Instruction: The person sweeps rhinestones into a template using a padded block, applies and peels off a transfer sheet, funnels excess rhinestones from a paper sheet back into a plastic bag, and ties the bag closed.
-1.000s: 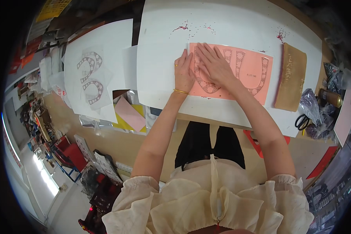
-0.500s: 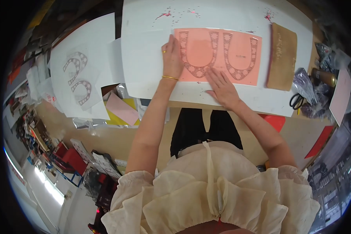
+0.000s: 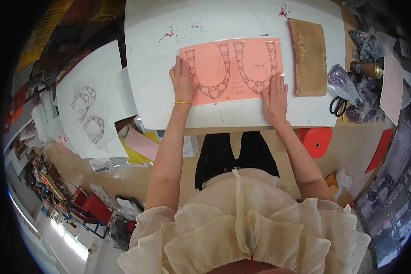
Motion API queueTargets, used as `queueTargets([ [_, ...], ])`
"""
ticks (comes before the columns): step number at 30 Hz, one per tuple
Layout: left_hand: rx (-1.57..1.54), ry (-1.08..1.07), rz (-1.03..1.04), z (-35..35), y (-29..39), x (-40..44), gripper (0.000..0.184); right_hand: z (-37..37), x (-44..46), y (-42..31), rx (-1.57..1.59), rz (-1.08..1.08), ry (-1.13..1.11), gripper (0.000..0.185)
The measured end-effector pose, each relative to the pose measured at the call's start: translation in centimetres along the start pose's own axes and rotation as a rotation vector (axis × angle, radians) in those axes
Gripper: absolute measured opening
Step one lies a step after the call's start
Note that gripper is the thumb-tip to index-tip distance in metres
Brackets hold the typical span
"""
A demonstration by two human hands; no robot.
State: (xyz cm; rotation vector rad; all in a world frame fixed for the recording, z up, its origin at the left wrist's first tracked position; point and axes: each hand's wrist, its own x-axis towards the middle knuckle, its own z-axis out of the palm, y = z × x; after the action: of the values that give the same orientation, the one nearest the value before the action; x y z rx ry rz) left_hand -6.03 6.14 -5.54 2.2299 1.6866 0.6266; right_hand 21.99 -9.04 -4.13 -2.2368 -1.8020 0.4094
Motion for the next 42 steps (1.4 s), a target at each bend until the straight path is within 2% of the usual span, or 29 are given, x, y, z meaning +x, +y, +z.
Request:
queueTargets([
  [2,0.009,0.008,0.01,0.2,-0.1,0.3,0.053,-1.0,2.4,-1.4,0.166,0.09,-0.119,0.068],
  [3,0.019,0.005,0.008,0.1,-0.2,0.2,0.053,-0.8,4.0,-2.6,0.167,0.084,-0.107,0.068],
  [5,0.039,-0.007,0.005,0.1,0.0,0.0,0.054,0.2,7.3,-4.4,0.14,-0.219,0.006,0.068],
  [10,0.039,0.018,0.022,0.0,0.4,0.1,0.054,0.9,12.6,-2.8,0.0,-0.215,0.102,0.066],
  [13,0.027,0.023,0.021,0.0,0.4,0.0,0.055,0.3,13.5,-0.4,-0.041,-0.116,0.159,0.064],
  [15,0.016,0.021,0.016,0.1,0.4,0.0,0.055,-0.5,13.8,0.4,0.061,0.045,0.138,0.057],
  [17,0.01,0.033,0.006,0.2,0.4,0.1,0.055,-2.4,12.9,1.3,0.298,0.183,0.228,0.046],
  [18,0.009,0.036,0.001,0.3,0.4,0.1,0.056,-3.1,12.8,1.4,0.292,0.175,0.226,0.046],
  [20,0.012,0.035,-0.005,0.3,0.4,-0.1,0.057,-4.2,12.6,1.3,0.046,0.342,0.113,0.036],
  [21,0.01,0.036,-0.009,0.4,0.4,-0.2,0.057,-4.4,12.8,1.2,0.044,0.34,0.112,0.036],
  [25,0.002,0.029,-0.043,0.6,0.5,-0.1,0.057,-4.9,14.4,0.7,0.299,0.656,0.045,0.032],
  [30,-0.09,0.032,-0.012,-0.2,0.8,0.0,0.057,-7.3,14.0,2.6,0.395,0.62,0.02,0.033],
  [32,-0.166,0.124,0.11,-0.1,1.8,0.3,0.059,-9.1,12.9,2.8,0.027,0.387,0.164,0.033],
  [36,-0.221,0.107,0.044,0.1,3.3,-0.3,0.059,-8.4,12.2,5.4,0.028,0.319,0.221,0.036],
  [40,-0.272,0.094,-0.036,1.0,3.1,-0.9,0.057,-12.6,13.3,4.2,0.245,0.593,-0.273,0.033],
  [42,-0.256,0.084,-0.059,1.0,3.2,-0.9,0.056,-11.7,12.1,3.2,0.062,0.068,0.263,0.028],
])
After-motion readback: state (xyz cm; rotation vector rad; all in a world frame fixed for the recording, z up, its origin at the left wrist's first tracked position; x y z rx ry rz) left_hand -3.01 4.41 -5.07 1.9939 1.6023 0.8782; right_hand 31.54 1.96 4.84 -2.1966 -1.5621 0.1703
